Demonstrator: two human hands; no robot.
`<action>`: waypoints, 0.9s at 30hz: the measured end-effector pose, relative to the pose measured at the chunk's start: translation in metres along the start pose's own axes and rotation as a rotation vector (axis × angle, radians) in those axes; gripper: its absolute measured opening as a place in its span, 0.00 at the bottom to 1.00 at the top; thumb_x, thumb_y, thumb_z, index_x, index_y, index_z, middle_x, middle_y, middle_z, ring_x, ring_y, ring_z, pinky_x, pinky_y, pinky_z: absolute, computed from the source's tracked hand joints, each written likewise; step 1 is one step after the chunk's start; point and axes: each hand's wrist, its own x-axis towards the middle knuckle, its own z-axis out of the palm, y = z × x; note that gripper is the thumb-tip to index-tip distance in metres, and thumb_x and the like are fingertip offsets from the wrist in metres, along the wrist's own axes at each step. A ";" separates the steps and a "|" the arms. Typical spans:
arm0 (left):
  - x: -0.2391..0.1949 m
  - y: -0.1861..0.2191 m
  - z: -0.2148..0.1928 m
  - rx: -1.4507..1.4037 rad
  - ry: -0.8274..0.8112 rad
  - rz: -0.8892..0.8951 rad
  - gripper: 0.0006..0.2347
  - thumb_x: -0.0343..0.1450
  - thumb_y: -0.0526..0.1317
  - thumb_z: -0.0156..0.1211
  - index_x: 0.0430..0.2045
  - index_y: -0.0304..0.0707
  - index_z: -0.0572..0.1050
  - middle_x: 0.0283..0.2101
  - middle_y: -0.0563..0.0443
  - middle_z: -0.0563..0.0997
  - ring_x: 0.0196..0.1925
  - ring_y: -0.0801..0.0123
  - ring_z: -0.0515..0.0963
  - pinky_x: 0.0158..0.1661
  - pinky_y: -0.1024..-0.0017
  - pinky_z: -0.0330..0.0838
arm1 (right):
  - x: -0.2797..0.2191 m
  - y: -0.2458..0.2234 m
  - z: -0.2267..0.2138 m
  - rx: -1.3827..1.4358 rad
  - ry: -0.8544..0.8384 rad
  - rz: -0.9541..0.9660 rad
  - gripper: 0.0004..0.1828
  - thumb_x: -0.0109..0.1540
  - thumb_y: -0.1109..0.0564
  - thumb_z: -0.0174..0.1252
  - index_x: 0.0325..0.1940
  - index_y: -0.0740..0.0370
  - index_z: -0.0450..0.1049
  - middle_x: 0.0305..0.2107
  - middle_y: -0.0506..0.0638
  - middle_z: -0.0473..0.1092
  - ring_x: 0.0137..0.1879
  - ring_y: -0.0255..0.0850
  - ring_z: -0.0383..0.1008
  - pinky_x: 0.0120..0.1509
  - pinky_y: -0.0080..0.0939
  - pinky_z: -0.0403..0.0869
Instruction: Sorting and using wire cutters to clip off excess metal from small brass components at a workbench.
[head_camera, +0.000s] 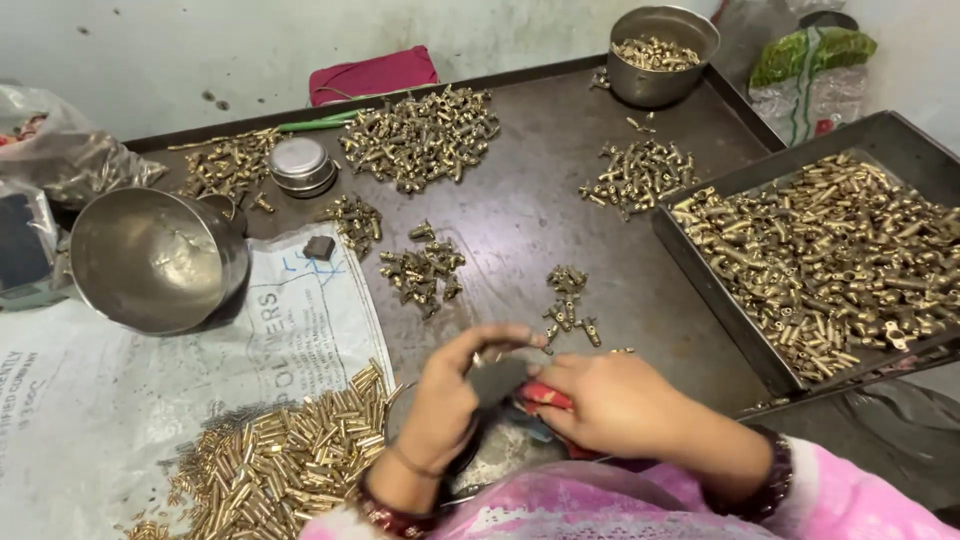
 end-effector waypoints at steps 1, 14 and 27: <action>0.008 -0.005 0.003 0.001 0.004 0.002 0.10 0.70 0.31 0.62 0.44 0.28 0.76 0.49 0.48 0.82 0.53 0.68 0.80 0.54 0.72 0.74 | 0.003 -0.003 0.009 0.000 -0.002 -0.004 0.17 0.56 0.49 0.63 0.47 0.52 0.81 0.32 0.54 0.79 0.37 0.52 0.81 0.39 0.48 0.77; 0.046 0.011 0.038 -0.574 0.357 -0.239 0.15 0.78 0.42 0.49 0.52 0.29 0.76 0.23 0.49 0.77 0.21 0.70 0.77 0.24 0.74 0.72 | 0.014 0.043 0.047 0.891 -0.181 0.185 0.13 0.63 0.56 0.60 0.45 0.69 0.78 0.35 0.55 0.78 0.41 0.39 0.79 0.47 0.41 0.76; 0.055 0.038 0.019 -0.709 -0.222 -0.252 0.14 0.83 0.35 0.49 0.62 0.25 0.71 0.28 0.39 0.81 0.14 0.79 0.71 0.16 0.84 0.63 | 0.018 0.062 0.063 1.313 -0.435 -0.047 0.13 0.70 0.57 0.53 0.45 0.73 0.74 0.37 0.50 0.76 0.43 0.40 0.73 0.50 0.41 0.72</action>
